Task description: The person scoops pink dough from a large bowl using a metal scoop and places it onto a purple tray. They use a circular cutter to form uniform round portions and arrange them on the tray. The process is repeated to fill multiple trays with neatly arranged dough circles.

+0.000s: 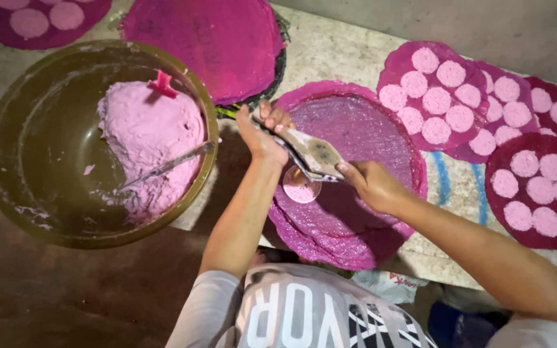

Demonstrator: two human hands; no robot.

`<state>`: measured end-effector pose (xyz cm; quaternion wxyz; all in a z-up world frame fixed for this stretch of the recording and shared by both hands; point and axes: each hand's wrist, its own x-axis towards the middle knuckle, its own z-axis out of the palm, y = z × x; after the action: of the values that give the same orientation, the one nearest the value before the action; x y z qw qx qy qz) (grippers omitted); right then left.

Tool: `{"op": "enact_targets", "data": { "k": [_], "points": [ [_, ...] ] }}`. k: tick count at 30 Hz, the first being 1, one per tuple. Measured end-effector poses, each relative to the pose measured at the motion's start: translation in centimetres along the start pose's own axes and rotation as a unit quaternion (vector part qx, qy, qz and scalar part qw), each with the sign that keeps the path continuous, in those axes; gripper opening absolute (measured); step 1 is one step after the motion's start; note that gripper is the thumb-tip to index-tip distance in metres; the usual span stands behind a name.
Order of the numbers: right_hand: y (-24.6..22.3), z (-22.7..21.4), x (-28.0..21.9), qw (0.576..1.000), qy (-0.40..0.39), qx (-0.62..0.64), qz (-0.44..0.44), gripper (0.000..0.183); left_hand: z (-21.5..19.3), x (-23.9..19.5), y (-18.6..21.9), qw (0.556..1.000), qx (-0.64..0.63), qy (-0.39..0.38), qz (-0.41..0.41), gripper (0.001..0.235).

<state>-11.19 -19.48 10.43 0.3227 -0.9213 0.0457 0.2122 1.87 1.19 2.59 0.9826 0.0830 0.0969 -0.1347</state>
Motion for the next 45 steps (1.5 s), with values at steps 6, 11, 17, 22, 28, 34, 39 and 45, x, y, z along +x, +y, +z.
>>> {"op": "enact_targets", "data": {
  "k": [6,11,17,22,28,34,39,45],
  "points": [
    [2.1,1.1,1.3,0.997,0.043,-0.057,-0.015,0.060,0.5,-0.6,-0.8,1.000,0.005,-0.006,0.002,0.042],
    [4.3,3.9,1.2,0.988,0.087,0.097,-0.081,0.062,1.9,-2.9,3.4,0.982,0.135,-0.131,-0.035,0.061],
    [8.6,4.9,-3.4,0.897,0.175,0.361,-0.183,0.082,0.2,-9.0,2.3,0.595,0.792,-0.125,-0.043,0.101],
    [11.9,7.0,-5.9,0.794,0.260,0.511,-0.202,0.088,-3.8,-10.3,0.3,0.360,0.914,-0.182,-0.029,0.127],
    [19.0,8.8,-8.7,0.728,0.243,0.624,-0.149,0.086,-4.5,-5.0,0.9,0.433,0.889,-0.147,-0.026,0.133],
    [19.6,7.6,-10.3,0.799,0.237,0.520,-0.188,0.083,3.1,-2.1,-1.0,0.331,0.925,-0.188,0.010,0.144],
    [14.3,3.0,-13.4,0.936,0.269,0.147,-0.175,0.054,10.1,-11.9,-7.2,0.319,0.858,-0.402,0.020,0.078],
    [3.9,-6.4,-17.4,0.823,0.204,-0.171,-0.502,0.060,12.9,-21.4,-8.8,0.346,0.823,-0.451,0.001,0.056]
  ]
}}
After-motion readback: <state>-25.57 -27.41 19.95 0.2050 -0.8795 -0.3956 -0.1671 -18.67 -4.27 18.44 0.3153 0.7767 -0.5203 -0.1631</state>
